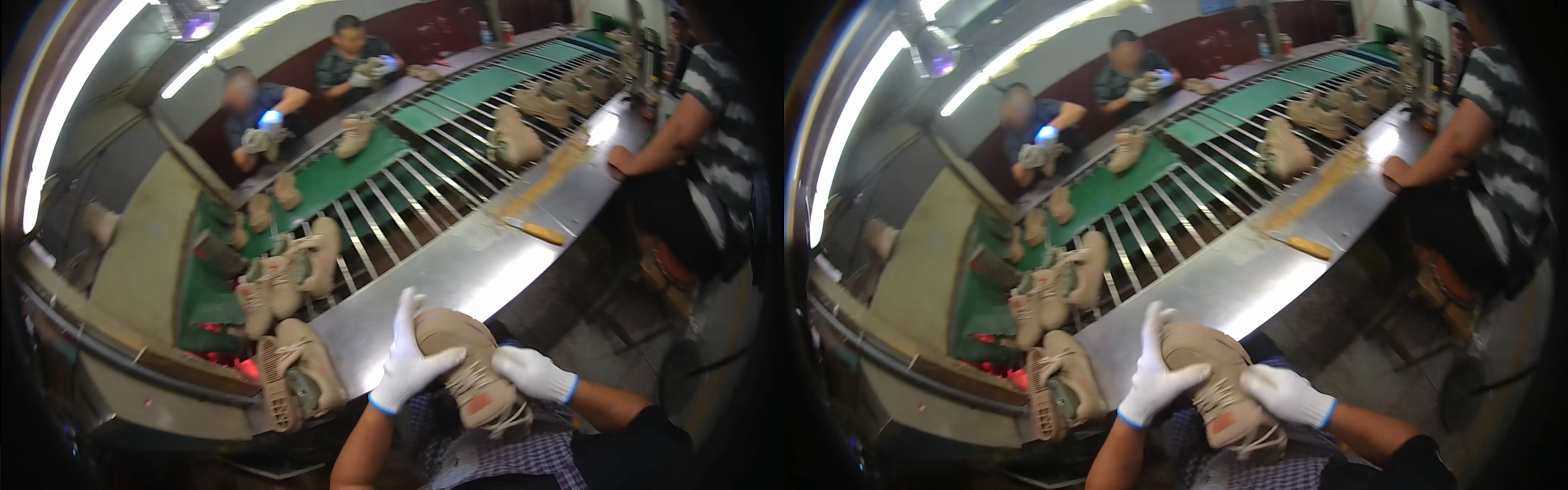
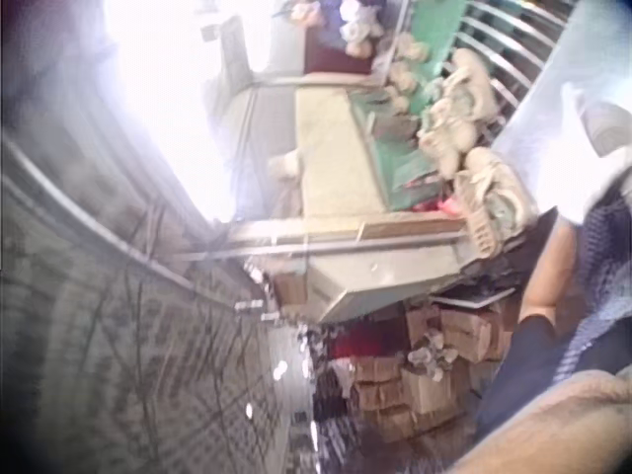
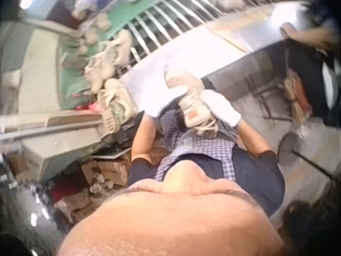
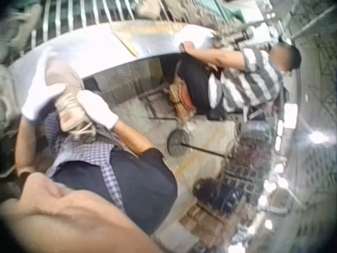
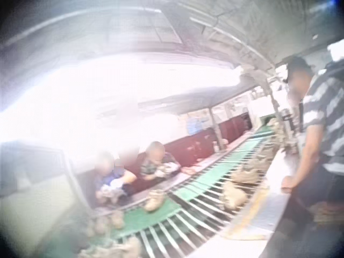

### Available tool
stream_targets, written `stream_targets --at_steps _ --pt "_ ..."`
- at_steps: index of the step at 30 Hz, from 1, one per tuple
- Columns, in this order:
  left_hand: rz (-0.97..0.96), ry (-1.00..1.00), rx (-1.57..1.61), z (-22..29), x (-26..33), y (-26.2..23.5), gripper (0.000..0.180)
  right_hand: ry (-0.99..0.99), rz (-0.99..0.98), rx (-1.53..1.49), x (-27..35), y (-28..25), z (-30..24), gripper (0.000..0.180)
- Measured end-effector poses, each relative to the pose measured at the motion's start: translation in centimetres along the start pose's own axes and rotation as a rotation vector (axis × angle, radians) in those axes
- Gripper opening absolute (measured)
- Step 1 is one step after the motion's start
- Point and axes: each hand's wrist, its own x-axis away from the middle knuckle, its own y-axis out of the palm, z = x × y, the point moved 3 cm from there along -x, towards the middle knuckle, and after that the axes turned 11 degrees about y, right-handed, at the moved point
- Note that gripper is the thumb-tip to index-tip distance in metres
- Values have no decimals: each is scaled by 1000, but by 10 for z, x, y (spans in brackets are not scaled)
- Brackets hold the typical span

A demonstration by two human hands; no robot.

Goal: The person wipes the exterior of a shoe with a cloth and removes it from a conveyor belt on an assembly line.

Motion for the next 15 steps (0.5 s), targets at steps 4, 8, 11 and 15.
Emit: stream_targets --at_steps 4,8,11,15 --pt "-312 -274 209 -63 12 -55 89 -330 -112 535 53 -11 -50 57" --pt "-402 -283 51 -70 13 -53 85 -544 193 771 34 3 -45 71" --pt "-362 -126 -125 -73 19 -49 79 -663 377 761 -5 20 -30 66" --pt "-370 -104 -144 -77 20 -50 79 -818 409 699 -40 24 -50 60"
